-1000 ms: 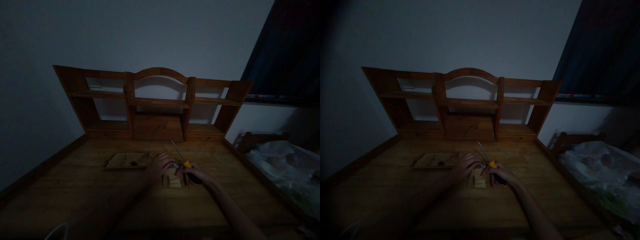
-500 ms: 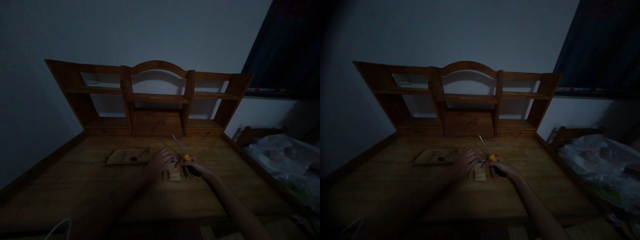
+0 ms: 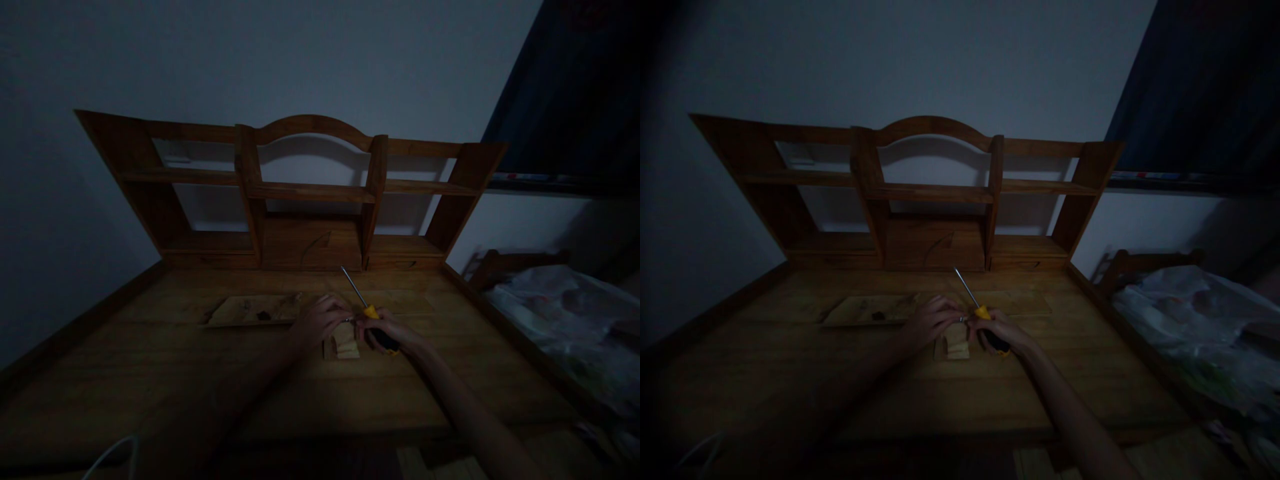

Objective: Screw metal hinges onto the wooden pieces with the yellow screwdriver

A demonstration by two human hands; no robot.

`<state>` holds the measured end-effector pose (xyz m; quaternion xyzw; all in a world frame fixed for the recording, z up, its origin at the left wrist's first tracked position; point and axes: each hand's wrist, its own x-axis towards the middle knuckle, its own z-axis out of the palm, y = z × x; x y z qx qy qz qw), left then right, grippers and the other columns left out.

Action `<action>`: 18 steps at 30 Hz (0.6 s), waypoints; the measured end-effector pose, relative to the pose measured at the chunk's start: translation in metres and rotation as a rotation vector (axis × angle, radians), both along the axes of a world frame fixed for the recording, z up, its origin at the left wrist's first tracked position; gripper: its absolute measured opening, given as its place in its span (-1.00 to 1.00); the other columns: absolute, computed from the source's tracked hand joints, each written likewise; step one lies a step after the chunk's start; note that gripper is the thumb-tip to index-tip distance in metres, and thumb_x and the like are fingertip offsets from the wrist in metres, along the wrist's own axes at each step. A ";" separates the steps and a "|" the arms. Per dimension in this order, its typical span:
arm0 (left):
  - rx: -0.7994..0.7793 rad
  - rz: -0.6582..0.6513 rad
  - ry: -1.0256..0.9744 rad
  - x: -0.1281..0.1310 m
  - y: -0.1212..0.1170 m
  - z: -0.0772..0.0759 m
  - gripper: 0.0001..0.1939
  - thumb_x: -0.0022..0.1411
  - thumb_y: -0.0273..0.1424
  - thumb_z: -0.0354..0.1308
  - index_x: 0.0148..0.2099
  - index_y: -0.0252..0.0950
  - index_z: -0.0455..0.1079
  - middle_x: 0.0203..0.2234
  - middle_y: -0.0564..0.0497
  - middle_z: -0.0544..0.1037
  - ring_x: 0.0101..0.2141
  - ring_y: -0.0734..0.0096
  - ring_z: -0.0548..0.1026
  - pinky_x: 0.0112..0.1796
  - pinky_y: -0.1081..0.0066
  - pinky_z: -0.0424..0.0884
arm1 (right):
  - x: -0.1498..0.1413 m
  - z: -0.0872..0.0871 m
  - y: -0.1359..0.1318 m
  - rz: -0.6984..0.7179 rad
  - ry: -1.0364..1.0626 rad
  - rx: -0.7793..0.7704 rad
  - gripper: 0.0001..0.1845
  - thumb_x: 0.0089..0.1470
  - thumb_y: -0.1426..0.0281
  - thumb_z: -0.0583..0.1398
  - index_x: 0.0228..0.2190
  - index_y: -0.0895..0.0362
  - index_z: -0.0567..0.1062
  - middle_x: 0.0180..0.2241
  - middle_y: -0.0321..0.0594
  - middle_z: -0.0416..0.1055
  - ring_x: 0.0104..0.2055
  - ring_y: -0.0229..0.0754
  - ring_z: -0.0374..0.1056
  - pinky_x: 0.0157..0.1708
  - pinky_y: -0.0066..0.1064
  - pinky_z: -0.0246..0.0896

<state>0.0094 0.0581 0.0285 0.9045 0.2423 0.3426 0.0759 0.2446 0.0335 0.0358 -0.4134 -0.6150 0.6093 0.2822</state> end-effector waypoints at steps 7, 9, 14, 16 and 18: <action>0.004 0.052 -0.005 0.000 -0.005 0.007 -0.70 0.42 -0.28 0.03 0.07 -0.21 0.48 -0.10 -0.06 0.52 -0.05 0.33 0.41 -0.04 0.31 0.37 | 0.000 0.002 0.000 -0.016 -0.008 -0.025 -0.58 0.09 0.14 0.18 -0.56 0.24 0.53 -0.82 -0.29 0.29 -0.81 -0.34 0.15 -0.75 -0.54 0.02; -0.002 0.079 -0.041 -0.001 -0.006 0.011 -0.71 0.40 -0.25 0.06 0.05 -0.22 0.47 -0.09 -0.04 0.52 -0.05 0.33 0.42 -0.02 0.31 0.35 | 0.001 0.001 0.001 -0.010 -0.011 -0.024 -0.58 0.10 0.14 0.17 -0.54 0.23 0.53 -0.81 -0.29 0.32 -0.80 -0.34 0.17 -0.74 -0.54 0.04; -0.078 0.252 -0.062 -0.006 -0.005 0.015 -0.67 0.42 -0.19 -0.01 -0.10 -0.24 0.52 -0.20 -0.04 0.56 -0.12 0.32 0.47 -0.08 0.34 0.34 | 0.005 -0.002 0.003 -0.006 -0.039 -0.007 -0.58 0.10 0.12 0.19 -0.53 0.22 0.52 -0.81 -0.33 0.29 -0.82 -0.36 0.13 -0.77 -0.56 -0.05; -0.205 0.322 0.004 -0.010 -0.004 0.016 -0.60 0.42 -0.15 -0.04 -0.20 -0.25 0.55 -0.34 -0.04 0.58 -0.26 0.32 0.51 -0.16 0.37 0.35 | 0.007 -0.003 0.004 -0.013 -0.057 0.001 -0.59 0.10 0.12 0.20 -0.55 0.21 0.51 -0.83 -0.36 0.26 -0.82 -0.36 0.13 -0.76 -0.56 -0.04; -0.460 0.358 0.122 -0.017 -0.003 0.019 -0.43 0.41 -0.03 -0.11 -0.38 -0.29 0.53 -0.54 -0.05 0.54 -0.46 0.34 0.49 -0.29 0.38 0.36 | 0.011 -0.003 0.005 -0.029 -0.074 0.009 -0.59 0.09 0.12 0.22 -0.56 0.20 0.50 -0.82 -0.37 0.26 -0.81 -0.36 0.14 -0.76 -0.56 -0.02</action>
